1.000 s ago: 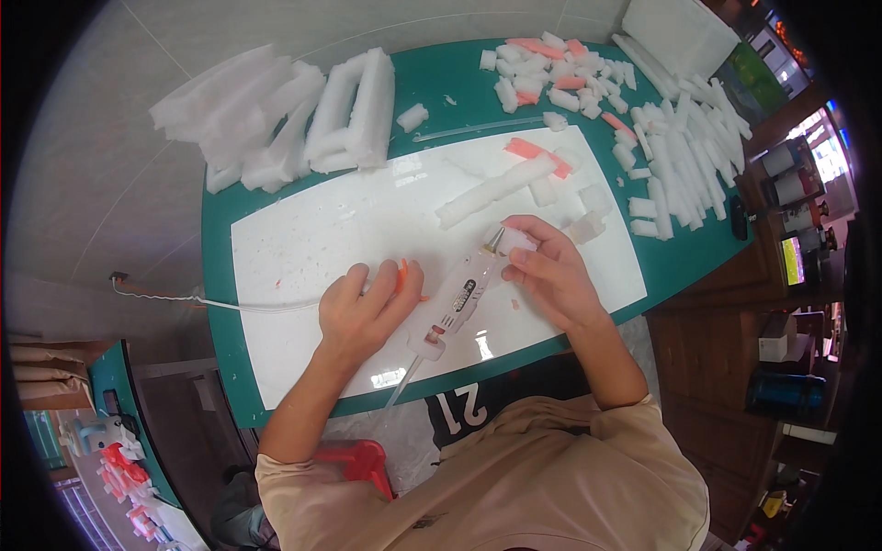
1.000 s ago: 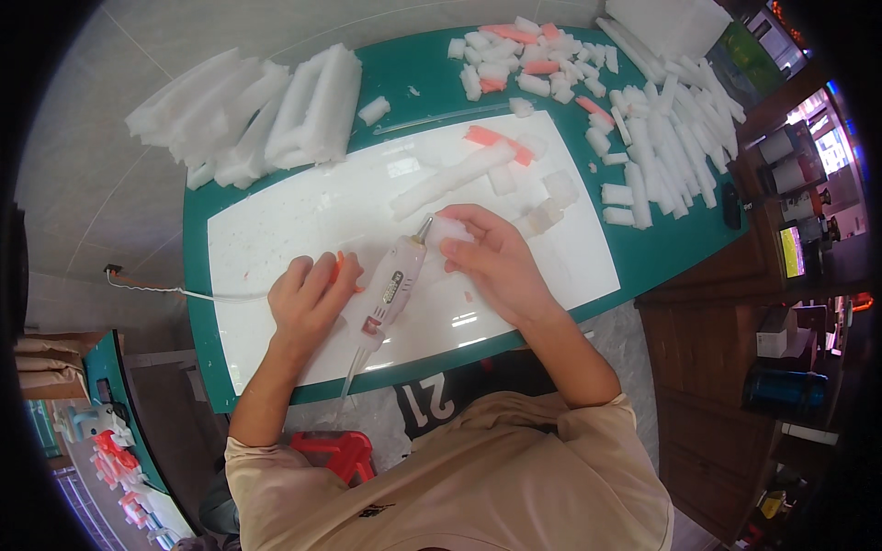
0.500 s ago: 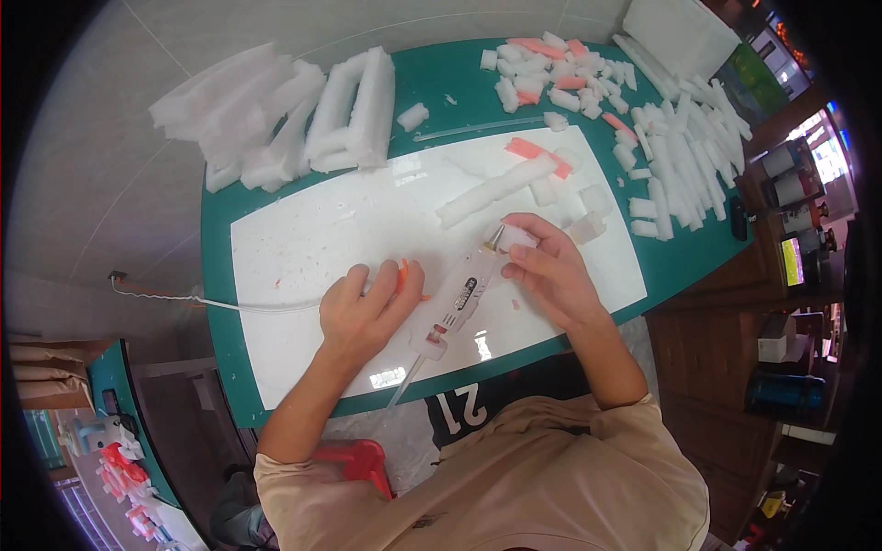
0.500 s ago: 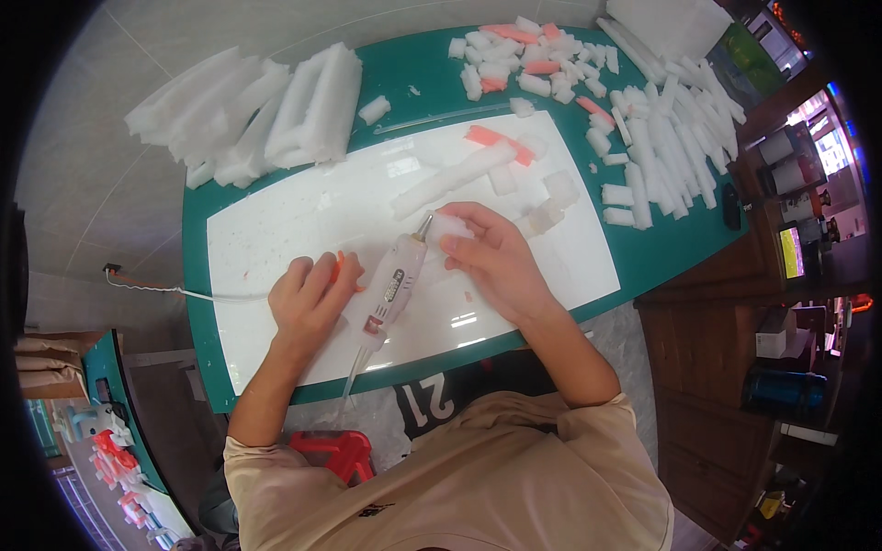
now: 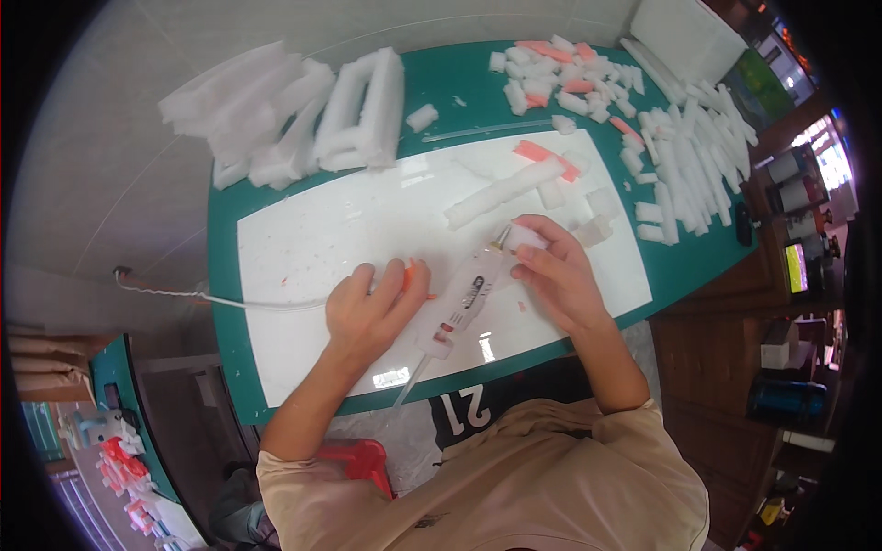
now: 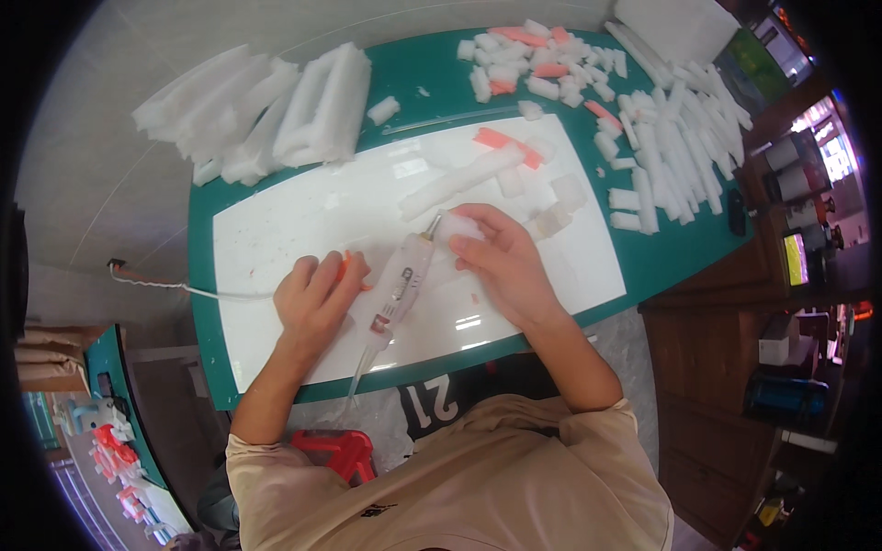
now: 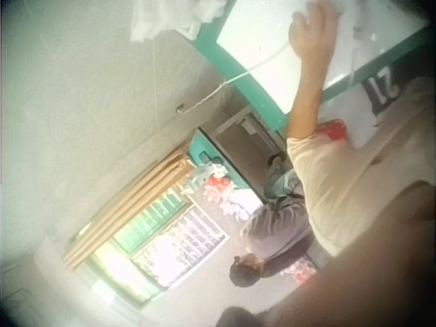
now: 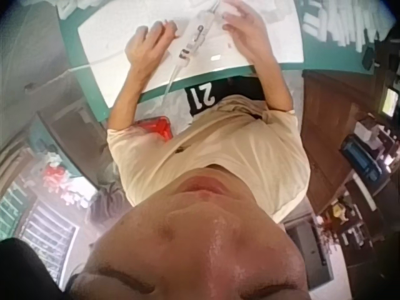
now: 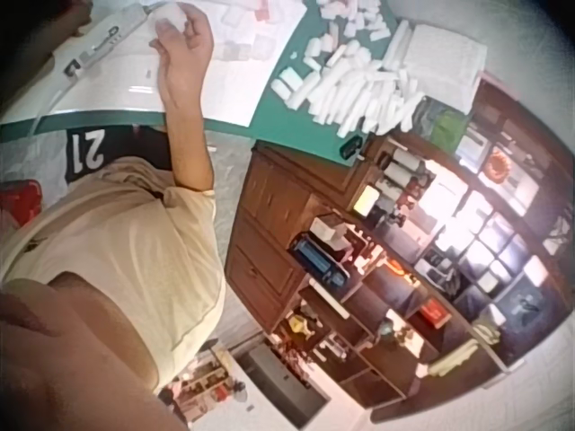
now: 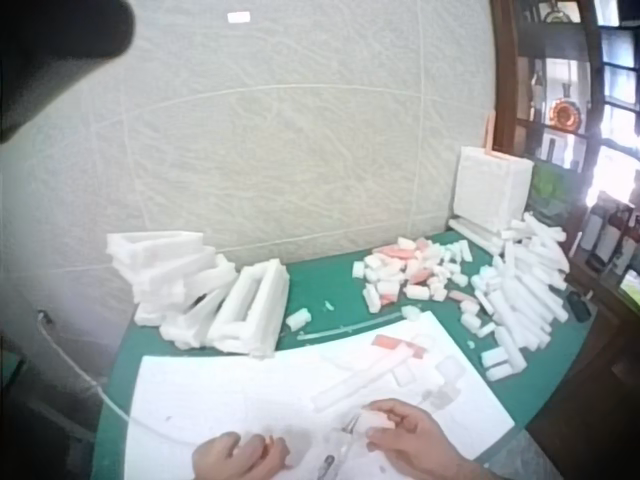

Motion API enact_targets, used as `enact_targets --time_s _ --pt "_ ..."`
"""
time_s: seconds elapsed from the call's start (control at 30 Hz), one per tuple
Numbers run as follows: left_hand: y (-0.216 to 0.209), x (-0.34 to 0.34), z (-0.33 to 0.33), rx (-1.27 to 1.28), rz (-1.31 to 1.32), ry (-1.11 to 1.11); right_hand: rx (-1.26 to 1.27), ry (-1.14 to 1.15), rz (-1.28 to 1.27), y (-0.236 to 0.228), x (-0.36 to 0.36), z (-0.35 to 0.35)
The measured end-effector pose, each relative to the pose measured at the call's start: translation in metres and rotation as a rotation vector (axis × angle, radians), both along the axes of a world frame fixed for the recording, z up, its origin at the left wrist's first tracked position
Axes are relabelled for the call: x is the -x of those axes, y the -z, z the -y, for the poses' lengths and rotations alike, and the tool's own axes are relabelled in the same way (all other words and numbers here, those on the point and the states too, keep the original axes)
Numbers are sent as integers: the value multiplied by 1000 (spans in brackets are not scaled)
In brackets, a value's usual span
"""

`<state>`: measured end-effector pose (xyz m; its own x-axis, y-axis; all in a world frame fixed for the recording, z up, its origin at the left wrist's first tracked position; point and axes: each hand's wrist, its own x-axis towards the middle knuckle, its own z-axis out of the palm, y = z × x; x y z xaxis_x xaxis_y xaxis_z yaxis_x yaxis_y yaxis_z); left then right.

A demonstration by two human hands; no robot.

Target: Use a glue gun to assemble various pieces of white and pink foam into a larger structure.

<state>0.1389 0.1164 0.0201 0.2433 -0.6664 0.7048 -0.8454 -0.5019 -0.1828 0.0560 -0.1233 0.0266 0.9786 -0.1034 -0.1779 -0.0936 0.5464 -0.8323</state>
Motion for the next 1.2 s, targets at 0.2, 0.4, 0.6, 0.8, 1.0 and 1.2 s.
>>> enact_targets --time_s 0.2,0.4,0.6,0.8,1.0,1.2 --pt "-1 6 -1 33 -102 -3 109 60 -7 1 -3 -4" --pt "-1 5 1 -2 -123 7 103 45 7 -1 -3 -4" --pt "2 4 1 12 -155 -4 87 51 12 0 -2 -5" --pt "2 4 1 10 -148 14 85 40 26 -2 -2 -4" --pt "1 5 2 -2 -152 22 98 14 43 -2 -1 -1" --pt "-1 6 1 -43 -153 26 115 0 39 -3 0 1"
